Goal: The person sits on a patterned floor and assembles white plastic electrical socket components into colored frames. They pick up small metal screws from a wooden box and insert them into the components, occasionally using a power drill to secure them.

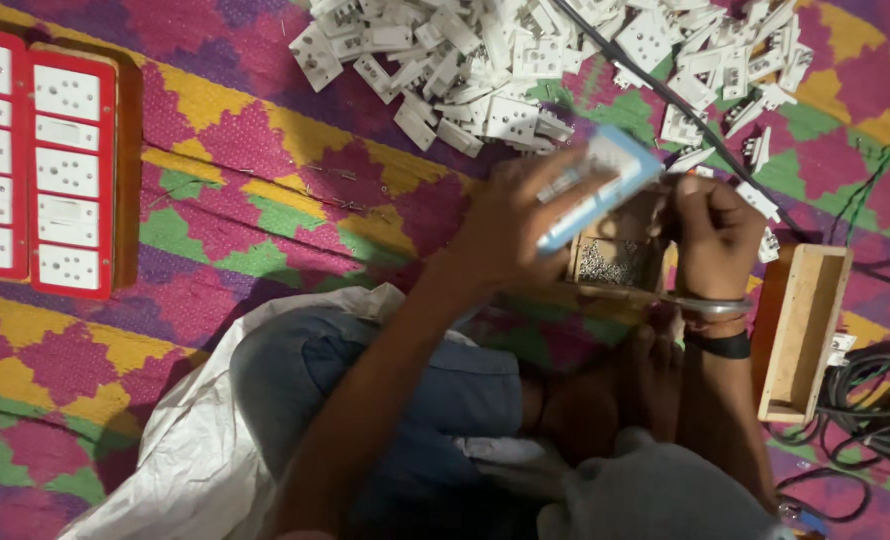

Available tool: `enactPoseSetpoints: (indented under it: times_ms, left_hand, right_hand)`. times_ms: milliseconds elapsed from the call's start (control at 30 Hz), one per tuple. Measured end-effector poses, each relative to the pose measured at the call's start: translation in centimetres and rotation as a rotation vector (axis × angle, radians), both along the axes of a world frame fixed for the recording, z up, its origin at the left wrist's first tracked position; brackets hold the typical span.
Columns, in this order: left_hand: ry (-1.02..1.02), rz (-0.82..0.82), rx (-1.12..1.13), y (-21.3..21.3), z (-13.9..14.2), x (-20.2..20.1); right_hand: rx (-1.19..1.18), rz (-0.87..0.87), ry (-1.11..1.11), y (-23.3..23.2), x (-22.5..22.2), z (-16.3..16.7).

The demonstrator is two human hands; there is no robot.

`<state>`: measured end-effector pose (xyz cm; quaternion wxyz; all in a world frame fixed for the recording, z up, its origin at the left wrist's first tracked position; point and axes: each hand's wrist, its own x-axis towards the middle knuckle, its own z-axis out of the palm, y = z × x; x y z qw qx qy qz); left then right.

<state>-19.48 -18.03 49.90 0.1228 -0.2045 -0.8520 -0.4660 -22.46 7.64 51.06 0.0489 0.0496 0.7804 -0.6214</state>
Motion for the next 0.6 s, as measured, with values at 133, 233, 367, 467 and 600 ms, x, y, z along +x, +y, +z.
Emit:
enactPoseSetpoints:
  times_ms: [133, 233, 367, 467, 600]
  left_hand:
    - [-0.291, -0.073, 0.458, -1.6, 0.2, -1.9]
    - [-0.474, -0.151, 0.904, -2.0, 0.7, -1.8]
    - [-0.625, -0.127, 1.057, -1.8, 0.9, -1.5]
    - [-0.641, -0.169, 1.085, -1.3, 0.5, -1.7]
    - [-0.601, -0.199, 1.054, -1.0, -0.7, -1.2]
  right_hand:
    - [0.62, 0.412, 0.271, -0.2, 1.8, -0.7]
    - [0.735, 0.498, 0.405, -1.2, 3.5, -1.6]
    - [0.671, 0.505, 0.396, -1.2, 4.1, -2.5]
    - [0.715, 0.468, 0.36, -0.6, 4.4, -3.2]
    - [0.721, 0.398, 0.312, -0.3, 5.7, -4.2]
